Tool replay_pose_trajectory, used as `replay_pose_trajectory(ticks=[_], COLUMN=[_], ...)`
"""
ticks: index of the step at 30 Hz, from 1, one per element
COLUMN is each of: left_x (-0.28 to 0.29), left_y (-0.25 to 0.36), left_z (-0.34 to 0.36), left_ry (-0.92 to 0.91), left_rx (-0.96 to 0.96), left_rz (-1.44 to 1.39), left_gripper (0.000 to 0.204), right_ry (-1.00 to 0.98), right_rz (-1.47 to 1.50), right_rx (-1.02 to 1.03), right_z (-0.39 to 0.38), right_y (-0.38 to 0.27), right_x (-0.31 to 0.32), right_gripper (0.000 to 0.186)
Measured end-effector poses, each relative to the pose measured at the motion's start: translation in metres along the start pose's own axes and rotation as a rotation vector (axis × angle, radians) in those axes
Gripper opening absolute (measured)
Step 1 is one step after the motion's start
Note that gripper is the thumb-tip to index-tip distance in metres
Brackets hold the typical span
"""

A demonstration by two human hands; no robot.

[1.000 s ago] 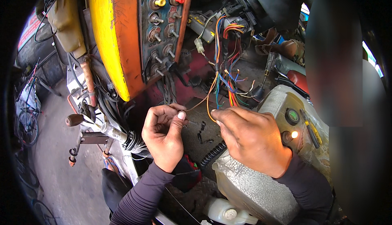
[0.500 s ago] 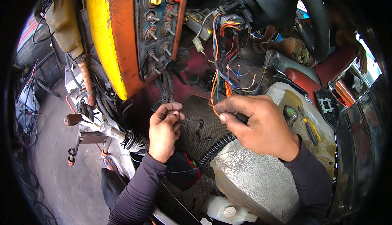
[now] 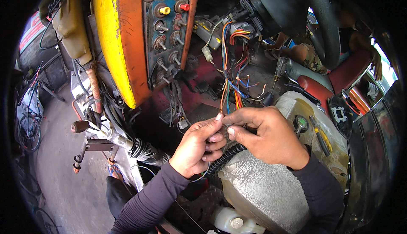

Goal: The person works on the exposed wiring harness under the dashboard of a three-wheeled vehicle. They repeatedly strip, twist, and connect individual colored wires by hand, occasionally turning the ignition key to test the electrical circuit.

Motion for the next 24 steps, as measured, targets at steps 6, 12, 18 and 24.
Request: replay_pose_trajectory(ticks=[6,12,18,24], left_x=[0.013,0.030,0.030,0.043], left_y=[0.001,0.014,0.011,0.010], left_z=[0.004,-0.008,-0.015,-0.020], left_ry=[0.013,0.086,0.104,0.107], left_rx=[0.018,-0.143,-0.221,-0.197], left_rz=[-0.045,0.325,0.525,0.515], left_gripper=[0.017,0.018,0.020,0.021], right_ry=[-0.088,0.078,0.020,0.134], right_rz=[0.043,-0.392,-0.727,-0.718], right_rx=[0.063,0.008,0.272,0.443], right_z=[-0.001,0.000,0.002,-0.003], right_y=[0.000,-0.014,0.000,-0.002], right_x=[0.004,0.027,0.010,-0.011], right_gripper=[0.024,0.018,0.012,0.020])
Point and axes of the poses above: each hand's wrist, its own z-axis towards the middle knuckle, its own x-axis out of the back of the hand, y = z × x, the point moved 4 cm from there along z, towards the middle knuckle, and after that the axes turned 11 degrees about -z, right-handed, at the moved point
